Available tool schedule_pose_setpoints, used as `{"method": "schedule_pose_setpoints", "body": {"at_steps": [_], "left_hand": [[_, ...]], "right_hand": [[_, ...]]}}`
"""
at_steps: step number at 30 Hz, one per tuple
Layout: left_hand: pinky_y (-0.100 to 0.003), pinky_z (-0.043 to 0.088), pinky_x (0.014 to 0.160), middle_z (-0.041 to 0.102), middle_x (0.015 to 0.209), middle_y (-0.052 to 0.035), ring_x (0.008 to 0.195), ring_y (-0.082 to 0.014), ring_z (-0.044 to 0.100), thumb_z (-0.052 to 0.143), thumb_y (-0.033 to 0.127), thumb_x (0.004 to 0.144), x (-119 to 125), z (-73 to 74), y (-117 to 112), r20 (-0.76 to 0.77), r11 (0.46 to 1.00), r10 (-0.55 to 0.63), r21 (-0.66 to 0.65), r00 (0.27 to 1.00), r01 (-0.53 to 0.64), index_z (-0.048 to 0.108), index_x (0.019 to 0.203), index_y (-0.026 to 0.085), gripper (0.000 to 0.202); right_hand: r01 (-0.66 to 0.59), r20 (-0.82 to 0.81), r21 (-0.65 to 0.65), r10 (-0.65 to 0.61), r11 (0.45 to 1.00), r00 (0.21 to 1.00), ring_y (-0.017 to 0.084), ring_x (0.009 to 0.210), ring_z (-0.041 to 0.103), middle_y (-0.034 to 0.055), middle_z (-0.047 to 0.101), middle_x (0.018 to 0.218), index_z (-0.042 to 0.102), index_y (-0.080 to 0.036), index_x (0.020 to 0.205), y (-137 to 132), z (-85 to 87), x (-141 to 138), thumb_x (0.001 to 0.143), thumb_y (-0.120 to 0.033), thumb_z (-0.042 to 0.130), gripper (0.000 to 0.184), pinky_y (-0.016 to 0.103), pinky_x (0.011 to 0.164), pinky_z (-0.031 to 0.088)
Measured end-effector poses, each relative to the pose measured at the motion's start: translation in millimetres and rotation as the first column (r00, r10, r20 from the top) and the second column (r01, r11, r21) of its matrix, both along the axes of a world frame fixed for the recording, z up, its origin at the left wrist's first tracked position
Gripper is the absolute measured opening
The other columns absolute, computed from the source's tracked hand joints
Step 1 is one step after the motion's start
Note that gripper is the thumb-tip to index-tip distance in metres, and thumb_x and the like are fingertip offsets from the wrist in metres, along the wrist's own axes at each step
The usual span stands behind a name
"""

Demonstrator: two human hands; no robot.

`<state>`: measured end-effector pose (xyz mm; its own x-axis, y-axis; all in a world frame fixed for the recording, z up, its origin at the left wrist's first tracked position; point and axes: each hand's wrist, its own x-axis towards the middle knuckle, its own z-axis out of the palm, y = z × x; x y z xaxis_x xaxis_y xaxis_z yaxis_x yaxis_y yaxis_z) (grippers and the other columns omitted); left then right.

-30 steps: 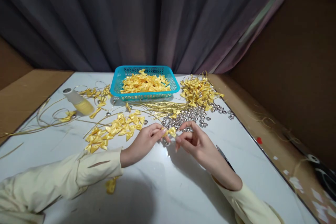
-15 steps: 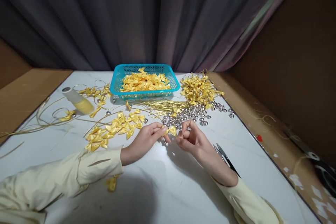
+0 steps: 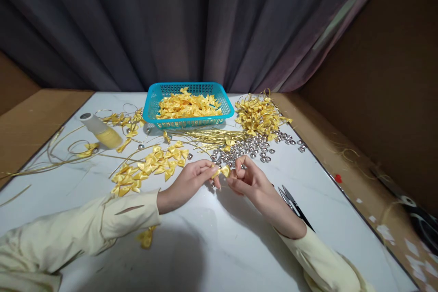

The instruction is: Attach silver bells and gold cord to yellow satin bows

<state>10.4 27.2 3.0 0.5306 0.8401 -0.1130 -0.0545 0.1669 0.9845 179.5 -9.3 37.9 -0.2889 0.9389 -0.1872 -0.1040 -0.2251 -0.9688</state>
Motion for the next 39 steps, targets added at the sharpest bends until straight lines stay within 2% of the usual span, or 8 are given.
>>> {"method": "schedule_pose_setpoints", "body": {"at_steps": [18,30,39], "left_hand": [[-0.026,0.042,0.065,0.065,0.065,-0.0013,0.063,-0.013,0.057,0.052,0.034,0.089,0.3,-0.7,0.0,-0.014,1.0,0.0,0.013,1.0,0.0,0.057,0.08,0.014,0.022],[-0.026,0.042,0.065,0.065,0.065,-0.001,0.062,-0.0127,0.058,0.052,0.033,0.089,-0.1,-0.1,-0.4,-0.014,1.0,0.004,0.015,1.0,-0.004,0.057,0.08,0.014,0.021],[-0.027,0.044,0.067,0.064,0.067,-0.0011,0.064,-0.0138,0.059,0.049,0.035,0.09,0.8,-1.2,-2.6,-0.083,0.996,0.004,0.094,0.997,0.004,0.054,0.082,0.015,0.022]], "right_hand": [[0.023,0.008,-0.018,-0.023,1.0,1.0,0.009,0.053,0.034,-0.0081,0.043,0.058,0.033,-0.022,0.079,1.9,1.7,-0.2,0.078,-0.02,0.056,0.023,0.023,0.051,0.025],[0.032,0.016,-0.012,-0.032,0.999,0.999,0.009,0.053,0.034,-0.008,0.041,0.058,0.033,-0.022,0.077,1.3,1.6,-0.2,0.076,-0.013,0.053,0.022,0.024,0.052,0.024],[0.067,-0.033,-0.074,-0.07,0.995,0.997,0.008,0.049,0.032,-0.009,0.038,0.056,0.033,-0.022,0.076,3.4,-1.7,-0.3,0.071,-0.012,0.055,0.024,0.023,0.048,0.022]]}}
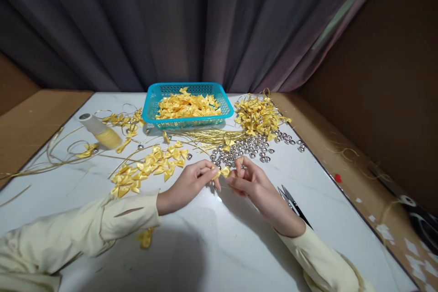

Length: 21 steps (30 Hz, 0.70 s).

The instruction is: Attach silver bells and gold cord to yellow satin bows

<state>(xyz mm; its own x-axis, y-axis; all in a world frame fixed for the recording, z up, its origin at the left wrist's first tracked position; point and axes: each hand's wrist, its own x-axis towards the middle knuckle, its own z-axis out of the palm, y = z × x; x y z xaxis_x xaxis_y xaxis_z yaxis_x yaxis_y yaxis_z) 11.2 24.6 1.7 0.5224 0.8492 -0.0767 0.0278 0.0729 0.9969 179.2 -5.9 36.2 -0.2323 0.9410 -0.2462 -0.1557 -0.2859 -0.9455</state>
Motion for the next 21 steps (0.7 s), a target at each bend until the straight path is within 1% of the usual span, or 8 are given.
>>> {"method": "schedule_pose_setpoints", "body": {"at_steps": [5,8,10,12,14,16,18,21], "left_hand": [[-0.026,0.044,0.066,0.063,0.068,-0.0002,0.066,-0.0142,0.059,0.045,0.034,0.092,0.3,-1.4,-4.0,-0.1,0.991,0.012,0.135,0.995,0.002,0.051,0.085,0.017,0.019],[-0.024,0.044,0.062,0.062,0.069,0.0003,0.065,-0.0137,0.059,0.043,0.032,0.093,-0.6,-0.5,-7.1,-0.162,0.97,0.04,0.245,0.986,0.001,0.051,0.086,0.018,0.017],[-0.025,0.043,0.063,0.062,0.071,-0.0006,0.067,-0.0141,0.058,0.042,0.029,0.093,-1.4,0.7,-9.2,-0.21,0.936,0.06,0.35,0.976,0.018,0.052,0.084,0.018,0.017],[-0.025,0.043,0.066,0.061,0.072,-0.0016,0.07,-0.0151,0.058,0.041,0.025,0.093,-2.1,1.8,-10.9,-0.243,0.887,0.077,0.459,0.967,0.044,0.053,0.081,0.019,0.018],[-0.025,0.043,0.068,0.06,0.073,-0.0023,0.073,-0.0157,0.057,0.04,0.023,0.093,-2.8,2.1,-12.1,-0.257,0.849,0.093,0.525,0.962,0.058,0.053,0.079,0.019,0.02],[-0.025,0.043,0.068,0.06,0.074,-0.0022,0.072,-0.015,0.057,0.039,0.024,0.094,-3.2,1.3,-12.5,-0.258,0.852,0.104,0.521,0.961,0.047,0.053,0.082,0.018,0.019],[-0.024,0.043,0.066,0.06,0.074,-0.0018,0.07,-0.0142,0.058,0.04,0.025,0.094,-3.2,-0.2,-12.3,-0.254,0.883,0.109,0.469,0.961,0.024,0.052,0.086,0.018,0.016],[-0.024,0.043,0.064,0.061,0.074,-0.0013,0.067,-0.014,0.06,0.041,0.027,0.094,-2.6,-1.8,-11.3,-0.234,0.926,0.101,0.377,0.967,-0.005,0.051,0.089,0.018,0.014]], "right_hand": [[0.042,-0.021,-0.046,-0.043,0.998,0.999,0.008,0.047,0.031,-0.0094,0.037,0.054,0.031,-0.022,0.075,-2.8,1.3,-3.3,0.07,-0.015,0.058,0.028,0.023,0.047,0.02],[0.069,-0.01,-0.051,-0.069,0.996,0.998,0.008,0.047,0.031,-0.0095,0.036,0.053,0.031,-0.022,0.075,-5.4,2.5,-7.1,0.07,-0.016,0.059,0.029,0.023,0.046,0.02],[0.079,-0.009,-0.051,-0.08,0.996,0.997,0.008,0.047,0.032,-0.0098,0.035,0.052,0.03,-0.023,0.074,-6.2,2.2,-9.4,0.071,-0.017,0.059,0.03,0.022,0.046,0.021],[0.089,-0.017,-0.05,-0.09,0.995,0.996,0.008,0.047,0.031,-0.0103,0.035,0.051,0.03,-0.023,0.074,-6.2,1.3,-11.0,0.07,-0.018,0.061,0.031,0.022,0.046,0.022],[0.086,-0.018,-0.046,-0.087,0.995,0.996,0.008,0.046,0.032,-0.0104,0.037,0.051,0.03,-0.023,0.073,-5.8,0.3,-11.8,0.071,-0.02,0.062,0.032,0.022,0.046,0.023],[0.066,0.002,-0.028,-0.066,0.997,0.998,0.008,0.047,0.035,-0.0094,0.043,0.051,0.03,-0.023,0.074,-5.3,-0.6,-11.5,0.074,-0.023,0.062,0.032,0.022,0.047,0.026],[0.033,0.041,0.007,-0.034,0.999,0.999,0.009,0.049,0.038,-0.0079,0.048,0.052,0.03,-0.023,0.075,-4.8,-1.4,-10.1,0.078,-0.028,0.061,0.031,0.023,0.05,0.03],[-0.042,0.071,0.079,0.036,0.996,0.997,0.01,0.05,0.042,-0.0061,0.053,0.057,0.032,-0.023,0.079,-3.8,-3.4,-7.1,0.081,-0.036,0.06,0.031,0.025,0.051,0.032]]}}
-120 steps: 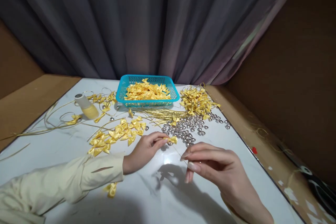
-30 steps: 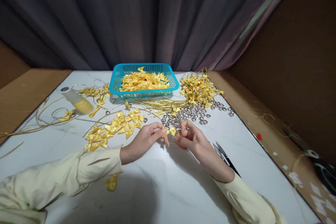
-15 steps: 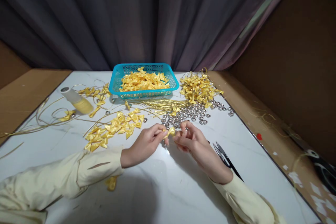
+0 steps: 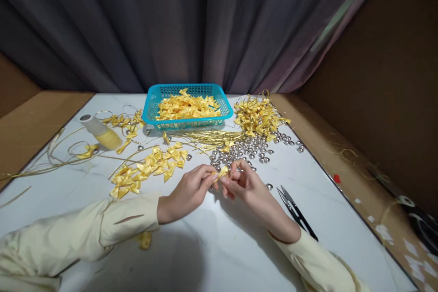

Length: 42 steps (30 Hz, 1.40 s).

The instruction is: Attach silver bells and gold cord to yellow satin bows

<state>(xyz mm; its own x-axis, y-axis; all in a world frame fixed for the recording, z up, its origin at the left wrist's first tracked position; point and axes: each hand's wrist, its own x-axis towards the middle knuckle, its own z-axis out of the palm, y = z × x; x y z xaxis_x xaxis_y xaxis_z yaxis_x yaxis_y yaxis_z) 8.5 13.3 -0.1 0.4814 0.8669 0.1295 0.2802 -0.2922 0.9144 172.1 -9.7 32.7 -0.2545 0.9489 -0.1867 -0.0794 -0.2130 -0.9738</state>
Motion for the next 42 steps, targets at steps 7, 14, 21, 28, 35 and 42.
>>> {"method": "schedule_pose_setpoints", "body": {"at_steps": [7,14,21,28,35,42], "left_hand": [[-0.024,0.043,0.062,0.061,0.072,-0.0008,0.067,-0.0136,0.059,0.042,0.026,0.094,0.2,0.5,0.1,0.032,1.0,-0.007,-0.004,0.999,0.007,0.052,0.087,0.018,0.015],[-0.024,0.043,0.063,0.061,0.073,-0.0011,0.065,-0.0124,0.058,0.04,0.022,0.095,-2.0,1.6,-2.8,0.005,0.994,-0.037,0.1,0.999,0.036,0.053,0.088,0.017,0.015],[-0.027,0.045,0.064,0.064,0.075,-0.0062,0.069,-0.0165,0.055,0.039,0.011,0.092,-4.5,6.3,-4.5,-0.037,0.878,-0.176,0.447,0.984,0.174,0.055,0.088,0.016,0.018],[-0.027,0.048,0.064,0.064,0.072,-0.0066,0.067,-0.017,0.055,0.041,0.008,0.09,-5.1,2.7,-3.9,-0.029,0.806,-0.225,0.556,0.974,0.203,0.055,0.092,0.016,0.016],[-0.026,0.047,0.059,0.065,0.07,-0.007,0.063,-0.0163,0.054,0.042,0.007,0.089,-6.8,2.7,-2.2,0.007,0.691,-0.285,0.695,0.959,0.2,0.052,0.095,0.014,0.014],[-0.027,0.044,0.052,0.067,0.067,-0.0071,0.057,-0.0163,0.058,0.036,0.009,0.09,-7.7,4.9,-10.8,-0.103,0.574,-0.443,0.731,0.891,0.37,0.055,0.095,0.015,0.02]], "right_hand": [[-0.002,0.037,0.069,0.0,0.998,0.999,0.011,0.05,0.047,-0.0033,0.059,0.064,0.032,-0.024,0.081,0.7,-7.3,-0.7,0.08,-0.042,0.06,0.034,0.024,0.047,0.034],[0.203,0.224,0.21,-0.249,0.956,0.942,0.017,0.071,0.056,0.0008,0.06,0.078,0.042,-0.023,0.079,10.8,-5.6,12.6,0.067,-0.045,0.074,0.041,0.028,0.06,0.04],[-0.188,0.308,0.013,0.175,0.982,0.935,0.014,0.052,0.043,0.0019,0.052,0.055,0.057,-0.019,0.058,15.0,4.6,21.3,0.083,-0.071,0.032,0.063,0.029,0.054,0.032],[-0.38,0.18,-0.119,0.396,0.917,0.9,0.007,0.042,0.025,-0.006,0.034,0.047,0.048,-0.017,0.055,8.0,2.9,16.7,0.085,-0.065,0.04,0.057,0.025,0.045,0.018],[-0.315,-0.047,-0.15,0.311,0.937,0.949,0.006,0.046,0.023,-0.0061,0.035,0.048,0.049,-0.014,0.053,6.6,-4.6,8.7,0.081,-0.053,0.057,0.048,0.025,0.046,0.014],[-0.092,-0.036,-0.176,0.087,0.98,0.996,0.005,0.039,0.015,-0.009,0.023,0.041,0.031,-0.019,0.046,21.5,-15.9,19.5,0.081,-0.048,0.058,0.053,0.026,0.043,0.008]]}}
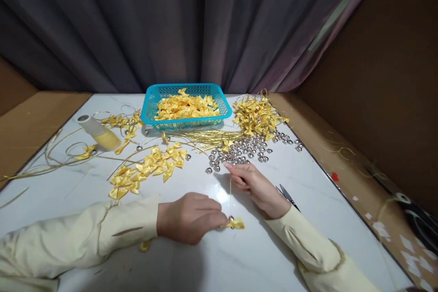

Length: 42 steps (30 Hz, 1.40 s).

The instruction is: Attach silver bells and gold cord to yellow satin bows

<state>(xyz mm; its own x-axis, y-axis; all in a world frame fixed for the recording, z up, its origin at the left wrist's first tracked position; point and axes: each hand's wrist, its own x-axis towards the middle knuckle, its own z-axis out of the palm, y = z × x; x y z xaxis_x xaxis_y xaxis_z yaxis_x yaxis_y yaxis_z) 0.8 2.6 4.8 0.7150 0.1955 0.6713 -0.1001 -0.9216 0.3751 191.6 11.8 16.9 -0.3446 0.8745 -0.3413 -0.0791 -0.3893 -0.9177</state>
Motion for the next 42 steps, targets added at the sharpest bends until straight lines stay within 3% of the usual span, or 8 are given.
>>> {"method": "schedule_pose_setpoints", "body": {"at_steps": [2,4,10,15,21,27,38,42], "left_hand": [[-0.027,0.048,0.059,0.068,0.073,-0.0078,0.066,-0.0171,0.061,0.043,0.009,0.089,0.2,1.2,-0.3,0.027,0.982,0.105,-0.161,0.994,-0.1,0.059,0.094,0.016,0.018],[-0.027,0.049,0.065,0.067,0.076,-0.0078,0.074,-0.0174,0.06,0.049,0.011,0.088,1.2,2.6,0.3,0.025,0.904,0.214,-0.385,0.976,-0.189,0.062,0.09,0.016,0.014],[-0.029,0.045,0.073,0.061,0.083,-0.0057,0.081,-0.0168,0.056,0.055,0.025,0.088,5.4,5.9,2.5,-0.07,0.519,0.244,-0.833,0.967,-0.191,0.064,0.081,0.015,0.015],[-0.028,0.045,0.07,0.065,0.08,-0.0049,0.075,-0.0155,0.06,0.058,0.028,0.086,6.1,5.8,5.8,0.002,0.175,0.144,-0.984,0.99,-0.024,0.063,0.082,0.015,0.015],[-0.025,0.042,0.069,0.068,0.076,-0.0049,0.074,-0.0143,0.059,0.064,0.027,0.082,7.1,1.7,14.6,0.05,-0.057,0.166,-0.997,0.985,0.061,0.065,0.08,0.014,0.014],[-0.023,0.037,0.066,0.062,0.076,-0.0023,0.069,-0.011,0.052,0.069,0.027,0.077,7.4,1.2,17.9,0.052,-0.156,0.127,-0.985,0.991,0.071,0.067,0.079,0.014,0.014],[-0.025,0.038,0.074,0.059,0.091,-0.0034,0.082,-0.0136,0.052,0.068,0.022,0.077,8.1,0.3,21.7,0.121,-0.19,0.148,-0.97,0.981,0.149,0.067,0.075,0.015,0.008],[-0.024,0.038,0.072,0.06,0.083,-0.0031,0.076,-0.013,0.052,0.068,0.024,0.077,8.4,-0.4,23.4,0.095,-0.22,0.178,-0.966,0.979,0.134,0.067,0.08,0.015,0.009]], "right_hand": [[0.064,0.02,0.016,-0.064,0.998,0.998,0.005,0.04,0.013,-0.0093,0.02,0.042,0.029,-0.019,0.046,5.1,1.9,7.9,0.081,-0.047,0.058,0.053,0.026,0.042,0.008],[0.095,0.033,0.017,-0.095,0.995,0.995,0.006,0.04,0.012,-0.0094,0.019,0.042,0.029,-0.02,0.046,8.3,4.9,14.1,0.081,-0.046,0.059,0.052,0.026,0.041,0.007],[0.093,0.054,0.006,-0.093,0.996,0.994,0.006,0.04,0.012,-0.0091,0.02,0.043,0.029,-0.02,0.047,9.6,8.9,16.9,0.081,-0.047,0.058,0.052,0.026,0.041,0.007],[0.082,0.097,0.027,-0.084,0.996,0.992,0.006,0.04,0.013,-0.0091,0.019,0.043,0.027,-0.02,0.047,7.4,9.5,13.6,0.082,-0.047,0.057,0.053,0.027,0.042,0.008],[0.045,0.264,0.097,-0.07,0.994,0.962,0.006,0.041,0.014,-0.0093,0.02,0.042,0.026,-0.02,0.047,2.0,14.0,7.7,0.083,-0.052,0.054,0.055,0.027,0.044,0.011],[-0.036,0.349,0.141,-0.016,0.989,0.937,0.007,0.043,0.017,-0.0088,0.023,0.043,0.032,-0.02,0.048,-2.1,12.7,3.5,0.082,-0.057,0.051,0.054,0.027,0.046,0.013],[-0.03,0.355,0.192,-0.041,0.981,0.934,0.008,0.045,0.021,-0.0072,0.027,0.045,0.032,-0.02,0.047,-4.4,11.6,-2.8,0.082,-0.059,0.049,0.055,0.026,0.047,0.017],[-0.011,0.363,0.211,-0.068,0.977,0.929,0.008,0.046,0.023,-0.006,0.03,0.045,0.033,-0.02,0.046,-4.8,13.2,-3.8,0.082,-0.059,0.048,0.055,0.026,0.047,0.018]]}}
